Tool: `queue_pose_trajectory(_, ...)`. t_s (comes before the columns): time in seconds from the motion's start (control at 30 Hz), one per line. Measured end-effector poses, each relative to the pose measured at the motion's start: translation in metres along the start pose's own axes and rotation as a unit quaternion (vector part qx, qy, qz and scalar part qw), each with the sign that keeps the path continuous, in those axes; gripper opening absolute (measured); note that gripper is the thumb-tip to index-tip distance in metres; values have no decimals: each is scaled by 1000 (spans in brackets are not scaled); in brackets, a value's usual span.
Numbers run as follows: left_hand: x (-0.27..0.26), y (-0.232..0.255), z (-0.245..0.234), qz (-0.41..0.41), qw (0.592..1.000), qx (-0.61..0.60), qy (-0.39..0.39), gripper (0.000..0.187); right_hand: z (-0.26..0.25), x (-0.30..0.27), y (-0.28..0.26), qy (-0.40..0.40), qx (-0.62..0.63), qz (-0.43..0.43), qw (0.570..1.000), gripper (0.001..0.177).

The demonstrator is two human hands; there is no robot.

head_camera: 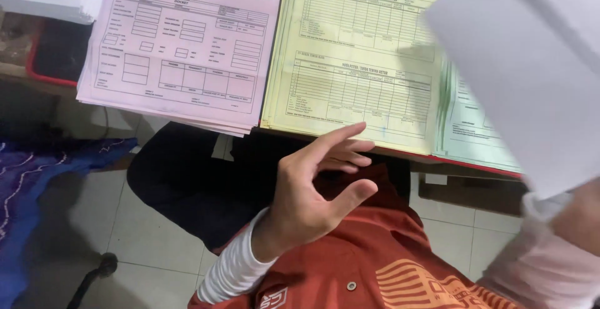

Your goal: Sorting through stacks of colored forms and stuffing them into envelopes

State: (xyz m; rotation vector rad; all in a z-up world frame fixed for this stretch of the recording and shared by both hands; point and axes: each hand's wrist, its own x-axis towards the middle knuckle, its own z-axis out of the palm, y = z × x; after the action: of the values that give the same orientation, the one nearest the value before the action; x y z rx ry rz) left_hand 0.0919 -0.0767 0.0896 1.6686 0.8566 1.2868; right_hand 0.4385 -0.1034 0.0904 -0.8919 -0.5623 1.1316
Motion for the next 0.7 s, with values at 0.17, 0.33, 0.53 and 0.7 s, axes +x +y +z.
queue_pose_trajectory(0.17,-3,4,9,-190,931,-309,31,110,58,-26,60,-57,78,39,995,32)
queue_pose_trajectory(0.33,-15,-8,9,-166,919,-305,187,74,86,-34,77,-129,-177,-34,975,29)
queue_pose_trajectory(0.53,-31,-10,-12,-165,947,-206,181,50,134,-34,66,-197,-426,-121,875,41)
queue_pose_trajectory(0.7,-45,-19,-35,-106,958,-139,228,53,118,-1,71,-247,-667,-308,632,58)
